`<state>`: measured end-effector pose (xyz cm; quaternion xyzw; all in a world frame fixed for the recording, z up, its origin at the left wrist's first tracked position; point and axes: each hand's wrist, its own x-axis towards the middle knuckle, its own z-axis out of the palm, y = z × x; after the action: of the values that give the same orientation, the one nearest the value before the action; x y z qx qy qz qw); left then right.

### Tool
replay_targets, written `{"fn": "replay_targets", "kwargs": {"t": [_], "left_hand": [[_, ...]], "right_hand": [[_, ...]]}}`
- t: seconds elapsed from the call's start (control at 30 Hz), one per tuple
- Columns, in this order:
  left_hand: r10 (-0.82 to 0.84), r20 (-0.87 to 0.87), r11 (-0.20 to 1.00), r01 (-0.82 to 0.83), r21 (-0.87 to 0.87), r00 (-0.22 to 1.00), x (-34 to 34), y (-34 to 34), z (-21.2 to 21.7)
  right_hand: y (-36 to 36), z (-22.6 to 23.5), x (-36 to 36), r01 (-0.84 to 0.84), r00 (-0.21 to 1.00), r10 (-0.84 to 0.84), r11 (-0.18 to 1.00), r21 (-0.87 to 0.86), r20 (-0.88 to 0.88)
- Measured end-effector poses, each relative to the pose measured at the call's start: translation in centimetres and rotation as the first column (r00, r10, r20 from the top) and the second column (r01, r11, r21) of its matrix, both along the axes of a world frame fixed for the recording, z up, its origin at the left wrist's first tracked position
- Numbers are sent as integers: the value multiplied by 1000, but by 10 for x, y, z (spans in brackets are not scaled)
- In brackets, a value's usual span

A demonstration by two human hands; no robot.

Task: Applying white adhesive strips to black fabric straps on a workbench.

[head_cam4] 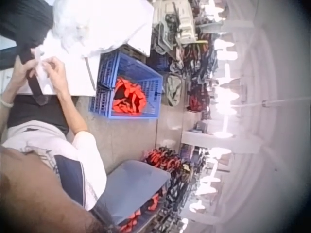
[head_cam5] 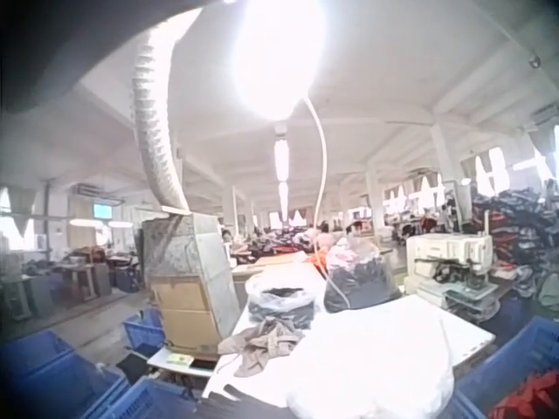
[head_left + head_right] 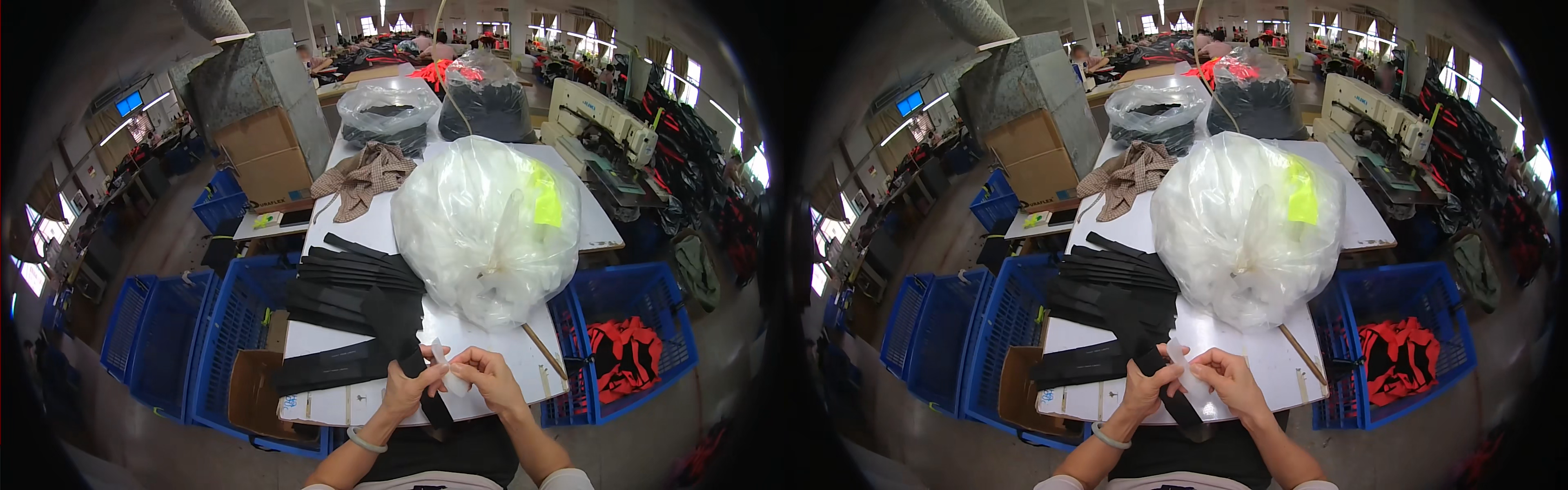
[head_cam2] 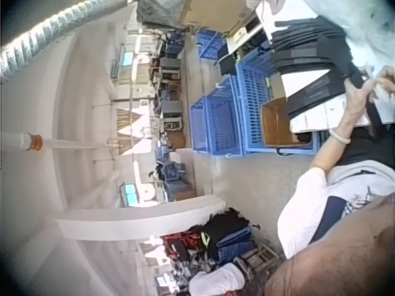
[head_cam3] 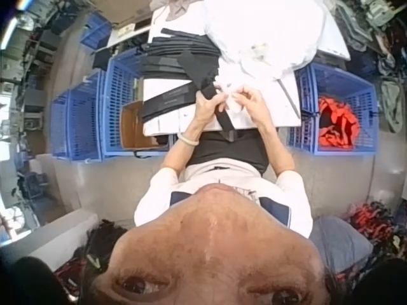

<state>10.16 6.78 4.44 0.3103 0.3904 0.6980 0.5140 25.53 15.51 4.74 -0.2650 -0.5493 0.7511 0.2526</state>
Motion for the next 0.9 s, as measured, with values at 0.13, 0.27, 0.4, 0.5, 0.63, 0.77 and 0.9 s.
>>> {"fn": "replay_targets", "kwargs": {"t": [0.13, 0.27, 0.4, 0.5, 0.63, 0.77, 0.9], "left_hand": [[135, -77, 984, -143, -103, 988, 4, 4, -10], [276, -138, 956, -287, -65, 951, 17, 6, -7], [136, -74, 984, -143, -110, 988, 12, -3, -3], [103, -34, 987, -107, -117, 994, 16, -7, 4], [167, 225, 973, -123, -196, 960, 20, 1, 6], [264, 532, 964, -202, -173, 804, -17, 19, 5], [255, 663, 967, -168, -192, 704, -31, 23, 7]], "right_hand": [[-9, 7, -1, 27, 991, -86, 880, 475, 103], [-21, 13, -5, 80, 958, -230, 790, 608, 173], [-15, 1, 3, 63, 985, -112, 941, 332, 131], [-22, -9, -3, 128, 991, -117, 968, 218, -63], [-24, 4, -11, 110, 967, -110, 994, -17, -231], [-16, 16, 5, 118, 990, -136, 939, 324, 31], [-17, 39, 3, -125, 973, 32, 907, 401, 230]]}}
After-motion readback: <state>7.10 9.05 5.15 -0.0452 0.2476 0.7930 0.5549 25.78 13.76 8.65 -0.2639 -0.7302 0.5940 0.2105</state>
